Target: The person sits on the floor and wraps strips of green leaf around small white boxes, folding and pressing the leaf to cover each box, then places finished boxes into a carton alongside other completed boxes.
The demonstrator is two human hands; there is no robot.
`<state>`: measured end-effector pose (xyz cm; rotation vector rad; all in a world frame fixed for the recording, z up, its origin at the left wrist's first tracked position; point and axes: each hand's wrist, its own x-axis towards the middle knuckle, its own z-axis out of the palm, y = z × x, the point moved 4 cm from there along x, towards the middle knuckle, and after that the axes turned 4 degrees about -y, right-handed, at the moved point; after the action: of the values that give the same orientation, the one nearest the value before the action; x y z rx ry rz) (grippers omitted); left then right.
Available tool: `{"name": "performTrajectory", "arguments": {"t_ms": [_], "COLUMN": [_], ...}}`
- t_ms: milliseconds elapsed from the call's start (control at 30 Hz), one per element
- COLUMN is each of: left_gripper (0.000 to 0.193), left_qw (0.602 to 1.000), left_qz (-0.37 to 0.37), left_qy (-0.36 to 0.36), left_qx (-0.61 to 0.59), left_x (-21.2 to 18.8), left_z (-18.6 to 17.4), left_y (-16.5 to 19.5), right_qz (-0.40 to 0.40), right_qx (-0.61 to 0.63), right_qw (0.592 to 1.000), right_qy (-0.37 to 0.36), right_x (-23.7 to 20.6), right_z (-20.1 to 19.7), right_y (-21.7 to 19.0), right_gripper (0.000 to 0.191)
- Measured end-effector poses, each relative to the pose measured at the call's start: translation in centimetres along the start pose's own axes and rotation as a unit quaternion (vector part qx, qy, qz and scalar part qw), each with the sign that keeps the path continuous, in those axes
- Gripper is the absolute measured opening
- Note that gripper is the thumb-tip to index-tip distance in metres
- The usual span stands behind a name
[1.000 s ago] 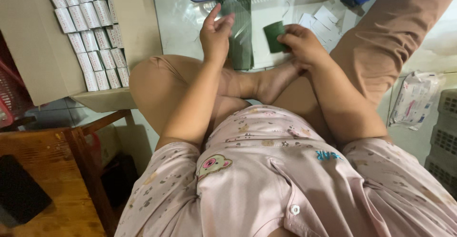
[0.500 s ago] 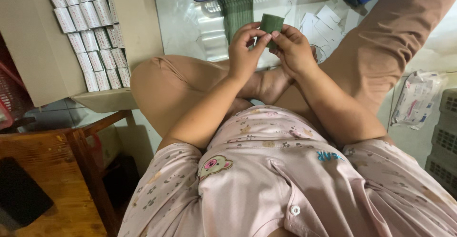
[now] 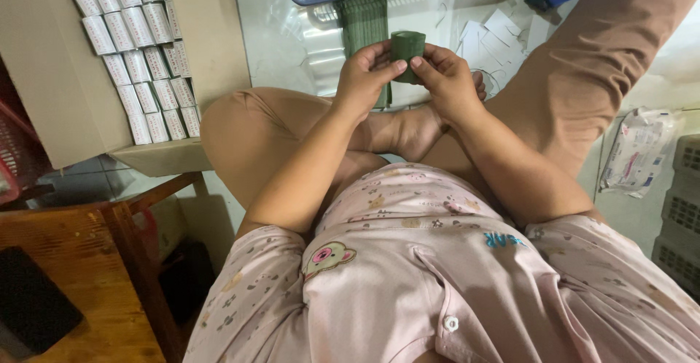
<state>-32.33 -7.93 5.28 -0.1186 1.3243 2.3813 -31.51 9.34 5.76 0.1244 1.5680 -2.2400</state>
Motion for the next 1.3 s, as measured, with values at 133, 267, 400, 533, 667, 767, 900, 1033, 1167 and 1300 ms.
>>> {"name": "performTrajectory", "arguments": {"t_ms": [133,267,400,533,667,767,900,1033,1167,1300], "left_gripper": [0.048,0.047,0.048,0.057,0.073,0.082,0.089,0.089,0.091,0.094], "left_qw": [1.0,1.0,0.999,1.0,1.0,0.999,0.991,0.99,0.992,0.991], "left_qz": [-0.01,-0.011,-0.001,-0.008,-0.014,-0.04,-0.082,-0.078,-0.067,-0.08], "left_qy": [-0.008,0.002,-0.008,-0.003,0.01,0.024,0.066,0.077,0.076,0.08], "left_qx": [0.002,0.018,0.034,0.019,0.004,-0.029,-0.079,-0.083,-0.081,-0.064], "left_x": [-1.0,-1.6,-1.9,-1.8,-1.2,-0.5,0.1,0.8,1.0,0.8], "left_z": [0.3,0.7,0.4,-0.8,-2.5,-3.8,-5.3,-6.0,-5.6,-4.8], "left_y": [1.5,2.7,3.1,1.8,0.1,-1.0,-1.8,-1.5,-1.0,-0.8], "right_qz": [0.032,0.063,0.095,0.124,0.162,0.199,-0.039,0.054,0.081,0.059], "right_qx": [0.039,0.079,0.112,0.098,-0.006,-0.202,-0.599,-0.661,-0.684,-0.701], "right_qw": [0.999,0.995,0.989,0.987,0.986,0.958,0.792,0.726,0.687,0.67], "right_qy": [-0.016,-0.022,-0.036,-0.04,-0.029,-0.038,0.111,0.184,0.231,0.237], "right_x": [-0.2,-0.6,-0.4,-0.4,-0.2,0.9,3.2,2.7,2.7,3.0], "right_z": [0.8,1.6,1.8,1.8,1.2,-1.5,-8.9,-12.2,-11.7,-11.3], "right_y": [-0.5,-0.9,-0.9,0.0,1.4,1.7,-2.4,-0.5,0.4,-0.4], "right_gripper": [0.036,0.035,0.034,0.031,0.036,0.041,0.028,0.027,0.041,0.041]}}
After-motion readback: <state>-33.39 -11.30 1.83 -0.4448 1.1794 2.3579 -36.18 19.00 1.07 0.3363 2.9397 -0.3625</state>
